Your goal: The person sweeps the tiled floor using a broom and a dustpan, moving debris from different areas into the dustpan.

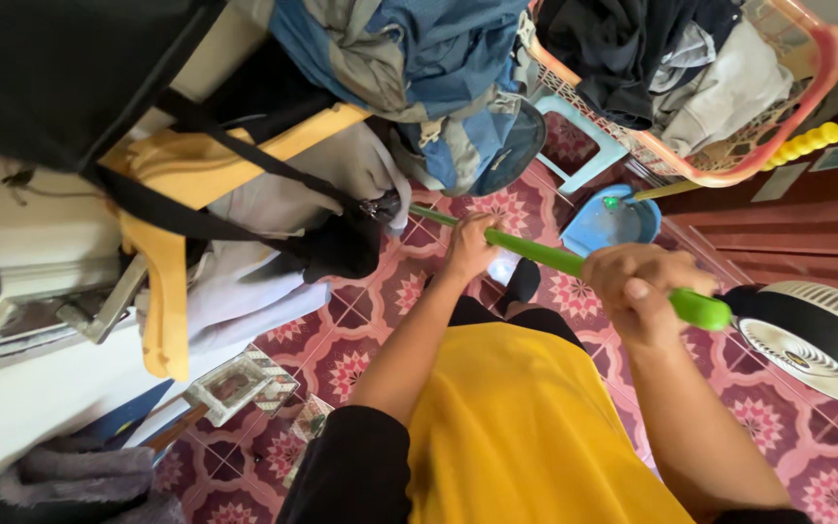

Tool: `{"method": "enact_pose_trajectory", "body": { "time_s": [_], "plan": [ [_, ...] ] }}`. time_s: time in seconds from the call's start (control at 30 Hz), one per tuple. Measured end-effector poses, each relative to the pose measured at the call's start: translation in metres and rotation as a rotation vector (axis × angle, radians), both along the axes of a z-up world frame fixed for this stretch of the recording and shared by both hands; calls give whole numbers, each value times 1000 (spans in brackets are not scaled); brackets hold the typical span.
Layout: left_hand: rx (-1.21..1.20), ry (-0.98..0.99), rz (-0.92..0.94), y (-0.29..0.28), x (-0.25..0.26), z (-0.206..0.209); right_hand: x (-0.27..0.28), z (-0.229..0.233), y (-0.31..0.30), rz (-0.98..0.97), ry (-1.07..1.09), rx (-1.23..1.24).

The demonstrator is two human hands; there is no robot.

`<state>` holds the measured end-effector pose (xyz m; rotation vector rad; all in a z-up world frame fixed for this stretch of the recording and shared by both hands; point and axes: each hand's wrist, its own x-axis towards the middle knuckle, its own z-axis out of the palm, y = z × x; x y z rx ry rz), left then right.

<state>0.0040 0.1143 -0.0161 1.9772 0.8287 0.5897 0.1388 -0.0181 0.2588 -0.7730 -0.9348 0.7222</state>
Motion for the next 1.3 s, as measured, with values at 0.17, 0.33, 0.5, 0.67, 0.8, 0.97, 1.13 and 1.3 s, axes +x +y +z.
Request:
{"method": "enact_pose_trajectory", "body": {
  "time_s": [0.17,0.33,0.5,0.67,0.8,0.97,1.13,1.3],
  "plan": [
    [82,14,-16,-8,28,40,-13,32,-10,-182,-99,79],
    [29,-236,-30,-13,46,72,-31,17,-7,-261,-153,140],
    [88,-334,193,3,47,79,-65,-18,21,-486,-364,402],
    [-18,-360,87,21,41,28,-82,-34,24,-376,-701,182],
    [113,-346,-37,23,24,-3,-85,-42,26,-341,-611,98],
    [49,-245,-76,9,2,19,-76,-28,12,-113,-544,93],
    [-30,-282,-53,-9,-15,43,-62,-10,1,56,-460,147],
    [78,-297,14,-35,-27,57,-53,5,-20,193,-420,128]
  ]
}}
